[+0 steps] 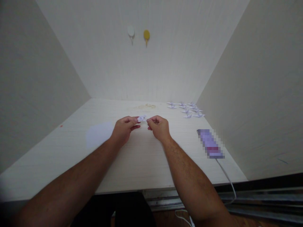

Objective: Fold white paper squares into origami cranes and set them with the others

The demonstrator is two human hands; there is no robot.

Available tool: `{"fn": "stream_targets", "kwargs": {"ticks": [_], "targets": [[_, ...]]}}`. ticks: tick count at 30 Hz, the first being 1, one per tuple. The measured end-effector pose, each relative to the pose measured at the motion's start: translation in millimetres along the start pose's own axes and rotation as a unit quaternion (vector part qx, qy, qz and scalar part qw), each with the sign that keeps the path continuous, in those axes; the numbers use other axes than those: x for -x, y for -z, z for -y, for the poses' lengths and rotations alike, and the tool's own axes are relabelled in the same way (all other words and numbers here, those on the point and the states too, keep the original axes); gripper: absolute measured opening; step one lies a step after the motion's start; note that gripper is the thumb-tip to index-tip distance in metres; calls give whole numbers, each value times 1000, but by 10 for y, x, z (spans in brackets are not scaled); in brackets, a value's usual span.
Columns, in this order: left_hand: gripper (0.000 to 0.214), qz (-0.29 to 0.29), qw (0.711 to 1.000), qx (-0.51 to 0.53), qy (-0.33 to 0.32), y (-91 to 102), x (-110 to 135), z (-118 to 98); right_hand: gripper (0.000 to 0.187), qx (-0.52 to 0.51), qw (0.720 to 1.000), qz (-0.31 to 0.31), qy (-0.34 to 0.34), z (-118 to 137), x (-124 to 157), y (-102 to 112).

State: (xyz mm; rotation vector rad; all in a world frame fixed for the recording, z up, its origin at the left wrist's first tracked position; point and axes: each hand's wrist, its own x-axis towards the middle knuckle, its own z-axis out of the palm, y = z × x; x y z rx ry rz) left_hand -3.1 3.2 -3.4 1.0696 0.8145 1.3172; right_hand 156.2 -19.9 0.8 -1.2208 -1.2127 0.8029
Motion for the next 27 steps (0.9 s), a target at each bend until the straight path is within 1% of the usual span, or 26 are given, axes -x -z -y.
{"fn": "stream_targets", "kwargs": {"ticks": [4, 8, 14, 17, 19, 21, 22, 24, 26, 27], "targets": [[25, 9, 999, 41, 27, -7, -4, -22, 25, -5, 1000, -1, 13, -20, 2, -12], [26, 8, 998, 47, 44, -11, -7, -2, 24, -2, 1000, 0, 22, -37, 7, -14], [27, 6, 997, 61, 48, -26, -21, 50, 20, 37, 998, -30, 39, -47, 46, -55], [29, 13, 997, 43, 55, -37, -7, 52, 19, 70, 995, -47, 47, -59, 53, -61], [32, 27, 998, -4, 59, -38, 9, 59, 19, 111, 990, -74, 54, -70, 9, -11], [33, 55, 991, -110, 53, -31, 22, 79, 18, 172, 975, -129, 47, -82, -97, 100], [32, 73, 980, -182, 45, -24, 26, 94, 17, 213, 964, -156, 40, -88, -172, 175], [27, 105, 943, -316, 15, -8, 24, 127, 16, 286, 938, -199, 9, -108, -351, 351], [24, 121, 910, -396, -17, 9, 13, 154, 14, 340, 916, -208, -47, -140, -535, 528], [24, 124, 902, -413, -27, 17, 5, 162, 13, 369, 903, -211, -67, -162, -619, 608]]}}
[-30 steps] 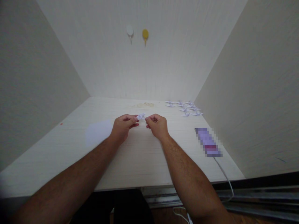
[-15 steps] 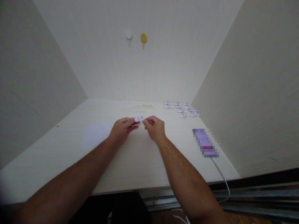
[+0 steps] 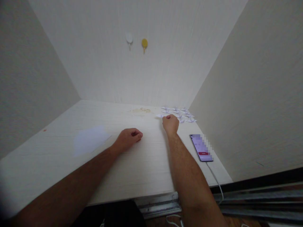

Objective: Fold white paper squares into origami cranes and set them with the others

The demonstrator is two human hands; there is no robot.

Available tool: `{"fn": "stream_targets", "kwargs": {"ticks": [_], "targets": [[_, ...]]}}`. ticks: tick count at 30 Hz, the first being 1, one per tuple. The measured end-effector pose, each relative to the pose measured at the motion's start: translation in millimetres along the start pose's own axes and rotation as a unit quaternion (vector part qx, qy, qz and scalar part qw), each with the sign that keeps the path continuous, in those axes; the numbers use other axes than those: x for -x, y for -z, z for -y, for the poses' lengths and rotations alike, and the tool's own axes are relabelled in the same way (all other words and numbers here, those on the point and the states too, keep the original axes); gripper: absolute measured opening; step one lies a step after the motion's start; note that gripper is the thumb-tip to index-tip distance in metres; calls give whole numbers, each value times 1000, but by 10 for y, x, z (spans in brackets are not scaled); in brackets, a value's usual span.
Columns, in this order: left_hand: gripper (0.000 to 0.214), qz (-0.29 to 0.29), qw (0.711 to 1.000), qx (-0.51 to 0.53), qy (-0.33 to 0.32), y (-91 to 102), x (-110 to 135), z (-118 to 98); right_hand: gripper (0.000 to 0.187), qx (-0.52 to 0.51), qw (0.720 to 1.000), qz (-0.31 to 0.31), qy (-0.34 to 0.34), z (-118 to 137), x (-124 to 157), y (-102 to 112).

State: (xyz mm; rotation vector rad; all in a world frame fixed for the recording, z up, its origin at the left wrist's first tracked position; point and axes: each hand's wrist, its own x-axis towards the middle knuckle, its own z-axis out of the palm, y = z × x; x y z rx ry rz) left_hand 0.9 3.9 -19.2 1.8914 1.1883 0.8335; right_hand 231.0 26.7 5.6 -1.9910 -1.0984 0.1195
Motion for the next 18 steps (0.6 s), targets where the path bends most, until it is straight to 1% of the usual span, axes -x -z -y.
{"fn": "stream_targets", "kwargs": {"ticks": [2, 4, 6, 9, 13, 18], "targets": [[24, 2, 1000, -10, -8, 5, -12, 13, 13, 64, 998, -10, -10, -81, -181, -2], [24, 4, 1000, -11, -8, 12, -22, 14, 13, 113, 994, -3, -12, -145, -316, -27], [23, 7, 1000, -19, -6, 17, -29, 9, 14, 155, 988, -3, -17, -187, -416, -70], [22, 5, 1000, -24, -3, 20, -33, -2, 18, 211, 977, 10, -1, -214, -532, -146], [23, 6, 1000, -13, 5, 27, -32, -15, 21, 232, 972, 26, 7, -231, -646, -230], [23, 10, 1000, -10, 10, 37, -40, -10, 24, 245, 969, 37, 7, -255, -725, -279]]}}
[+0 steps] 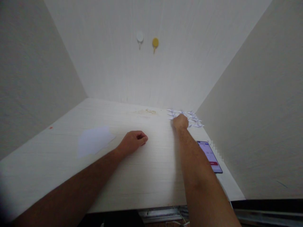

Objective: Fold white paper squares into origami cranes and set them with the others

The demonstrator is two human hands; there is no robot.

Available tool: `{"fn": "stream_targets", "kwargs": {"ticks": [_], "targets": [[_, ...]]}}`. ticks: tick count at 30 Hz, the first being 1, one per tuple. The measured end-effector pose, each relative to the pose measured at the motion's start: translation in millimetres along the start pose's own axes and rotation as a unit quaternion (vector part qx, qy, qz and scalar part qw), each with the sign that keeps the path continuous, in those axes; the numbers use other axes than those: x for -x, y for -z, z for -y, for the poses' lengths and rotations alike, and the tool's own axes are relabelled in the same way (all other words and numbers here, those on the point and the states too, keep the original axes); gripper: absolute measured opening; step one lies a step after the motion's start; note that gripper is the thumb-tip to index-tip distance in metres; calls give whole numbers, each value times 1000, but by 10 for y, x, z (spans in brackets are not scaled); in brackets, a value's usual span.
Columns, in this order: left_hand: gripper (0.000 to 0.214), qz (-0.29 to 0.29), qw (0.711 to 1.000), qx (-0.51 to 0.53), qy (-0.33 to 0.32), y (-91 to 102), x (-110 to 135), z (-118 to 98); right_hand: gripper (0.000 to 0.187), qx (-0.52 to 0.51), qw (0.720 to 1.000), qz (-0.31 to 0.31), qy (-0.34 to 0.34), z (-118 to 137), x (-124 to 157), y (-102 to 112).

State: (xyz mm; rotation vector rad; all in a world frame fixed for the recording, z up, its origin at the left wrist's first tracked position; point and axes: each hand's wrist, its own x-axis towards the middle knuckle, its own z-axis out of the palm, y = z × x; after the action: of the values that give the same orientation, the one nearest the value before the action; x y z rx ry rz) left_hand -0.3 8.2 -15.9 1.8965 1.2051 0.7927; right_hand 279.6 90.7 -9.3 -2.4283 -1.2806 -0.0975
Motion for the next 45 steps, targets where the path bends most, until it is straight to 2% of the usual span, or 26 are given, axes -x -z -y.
{"fn": "stream_targets", "kwargs": {"ticks": [35, 41, 45], "targets": [[22, -12, 1000, 4, -9, -15, -10, 48, 24, 2, 1000, -13, 1, 11, 5, -53], [21, -13, 1000, 0, -5, -16, -14, 50, 22, -33, 999, -12, -9, 16, 24, -29], [21, -9, 1000, -3, -4, -16, -4, 40, 20, -72, 997, -5, -24, -10, 134, 26]]}}
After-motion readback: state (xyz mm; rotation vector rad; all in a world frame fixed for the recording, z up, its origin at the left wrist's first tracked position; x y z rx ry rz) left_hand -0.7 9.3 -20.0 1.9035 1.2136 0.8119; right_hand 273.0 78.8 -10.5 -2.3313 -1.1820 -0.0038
